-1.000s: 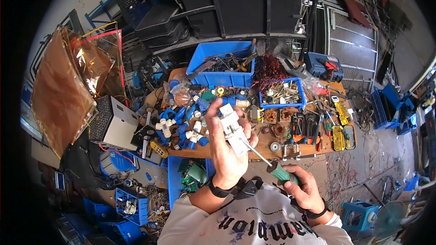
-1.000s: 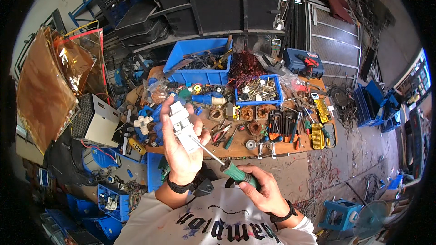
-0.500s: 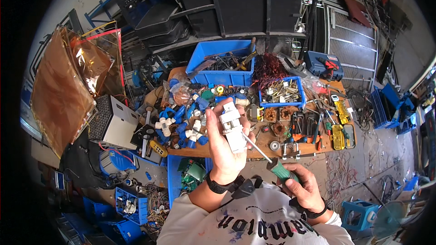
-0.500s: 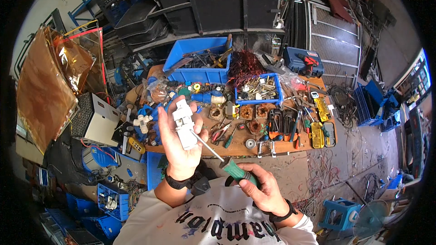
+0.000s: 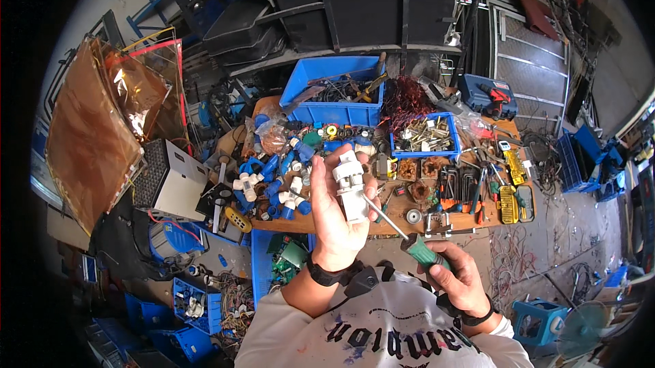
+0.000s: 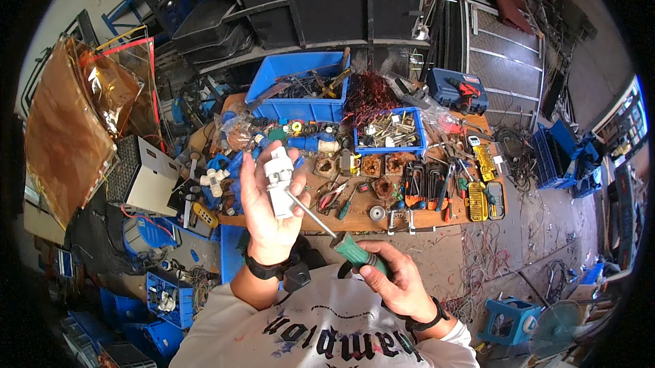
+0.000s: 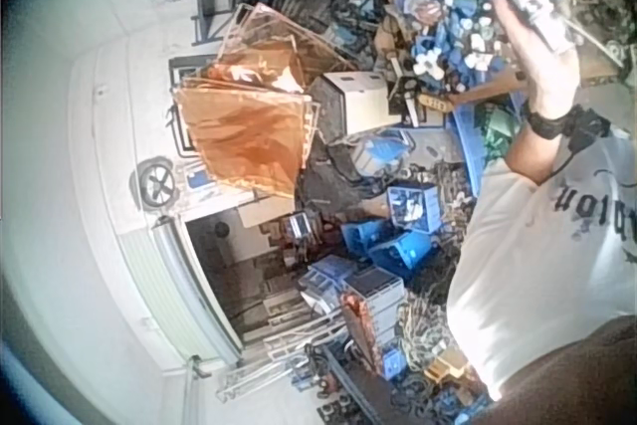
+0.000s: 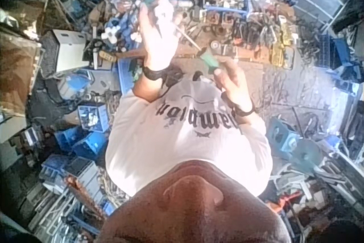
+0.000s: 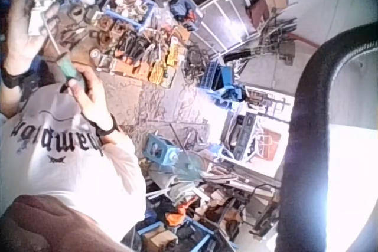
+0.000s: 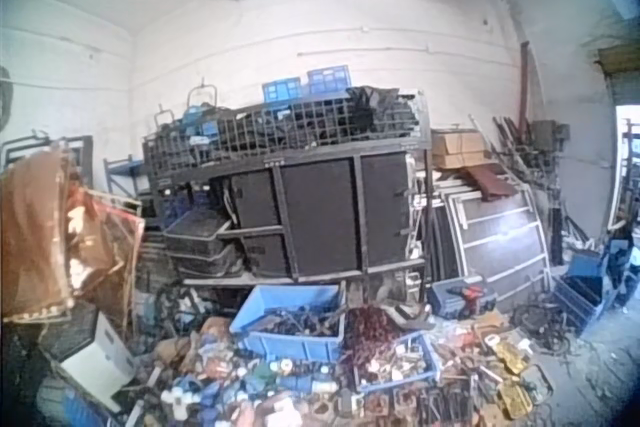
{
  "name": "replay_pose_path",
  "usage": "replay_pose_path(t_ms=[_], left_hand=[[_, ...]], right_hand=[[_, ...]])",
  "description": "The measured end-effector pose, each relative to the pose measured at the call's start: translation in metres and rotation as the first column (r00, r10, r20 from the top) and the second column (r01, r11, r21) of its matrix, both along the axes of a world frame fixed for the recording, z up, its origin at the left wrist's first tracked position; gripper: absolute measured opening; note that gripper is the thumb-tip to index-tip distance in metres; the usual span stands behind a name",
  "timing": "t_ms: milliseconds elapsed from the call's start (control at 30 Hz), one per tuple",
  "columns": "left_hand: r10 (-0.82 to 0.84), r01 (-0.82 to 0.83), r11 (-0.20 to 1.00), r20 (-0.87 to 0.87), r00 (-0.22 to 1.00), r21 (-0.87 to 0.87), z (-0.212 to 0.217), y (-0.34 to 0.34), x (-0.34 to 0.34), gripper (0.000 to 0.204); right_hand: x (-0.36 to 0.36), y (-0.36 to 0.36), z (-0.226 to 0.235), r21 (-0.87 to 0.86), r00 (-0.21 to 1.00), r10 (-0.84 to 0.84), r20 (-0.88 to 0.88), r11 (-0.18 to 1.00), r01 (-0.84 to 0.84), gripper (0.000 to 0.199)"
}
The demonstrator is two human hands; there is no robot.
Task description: The person uses a screwdriver to disassemble and reassemble white plastic plumbing fittings. They separate the components, manipulate the internal parts, and then screw the pieces back together. The person handles multiple fittings, repeating the process of taking them apart and putting them back together in a workshop environment.
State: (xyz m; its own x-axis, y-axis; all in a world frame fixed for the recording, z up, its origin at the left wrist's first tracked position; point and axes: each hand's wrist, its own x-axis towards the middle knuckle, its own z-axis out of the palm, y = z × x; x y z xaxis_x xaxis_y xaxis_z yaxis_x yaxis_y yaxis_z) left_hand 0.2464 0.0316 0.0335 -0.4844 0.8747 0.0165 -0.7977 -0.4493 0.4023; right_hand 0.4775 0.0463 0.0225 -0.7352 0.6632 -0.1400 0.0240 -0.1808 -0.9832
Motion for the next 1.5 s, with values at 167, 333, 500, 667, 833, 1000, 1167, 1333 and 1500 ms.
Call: replay_pose_path(t_ms=[167,333,500,667,833,1000,1167,1333,1500], left_hand=[[0.042,-0.046,0.997,-0.073,0.996,-0.064,0.0,0.004,-0.001,0.042],[0.127,-0.148,0.983,-0.178,0.976,-0.109,-0.004,0.005,0.0,0.037],[0.152,-0.181,0.971,-0.179,0.972,-0.159,0.001,0.006,0.002,0.033],[0.163,-0.2,0.966,-0.214,0.963,-0.164,0.001,0.005,0.004,0.032],[0.186,-0.224,0.956,-0.199,0.962,-0.187,0.002,0.007,0.008,0.03],[0.173,-0.205,0.964,-0.183,0.968,-0.172,0.002,0.008,0.01,0.03],[0.154,-0.176,0.965,-0.124,0.98,-0.193,0.003,0.008,0.012,0.031],[0.154,-0.177,0.963,-0.125,0.98,-0.204,0.006,0.008,0.015,0.031],[0.167,-0.192,0.961,-0.132,0.977,-0.199,0.006,0.007,0.017,0.031]], right_hand=[[-0.002,-0.001,-0.002,-0.049,0.999,0.002,-0.048,0.999,-0.005,0.039],[-0.006,0.002,0.003,0.009,1.0,0.016,-0.022,1.0,-0.016,0.041],[-0.004,0.003,0.002,0.049,0.998,0.053,-0.035,0.998,-0.051,0.04],[-0.005,0.004,0.004,-0.017,0.997,0.082,-0.011,0.996,-0.082,0.041],[-0.006,0.002,0.001,-0.139,0.995,0.083,-0.062,0.986,-0.091,0.044],[-0.004,0.002,-0.005,-0.204,0.99,0.089,-0.113,0.973,-0.111,0.043],[-0.002,0.0,-0.006,-0.201,0.989,0.103,-0.11,0.972,-0.123,0.043],[-0.002,-0.001,-0.007,-0.232,0.984,0.089,-0.157,0.965,-0.124,0.042],[-0.002,-0.002,-0.01,-0.263,0.97,0.107,-0.219,0.951,-0.165,0.041]])
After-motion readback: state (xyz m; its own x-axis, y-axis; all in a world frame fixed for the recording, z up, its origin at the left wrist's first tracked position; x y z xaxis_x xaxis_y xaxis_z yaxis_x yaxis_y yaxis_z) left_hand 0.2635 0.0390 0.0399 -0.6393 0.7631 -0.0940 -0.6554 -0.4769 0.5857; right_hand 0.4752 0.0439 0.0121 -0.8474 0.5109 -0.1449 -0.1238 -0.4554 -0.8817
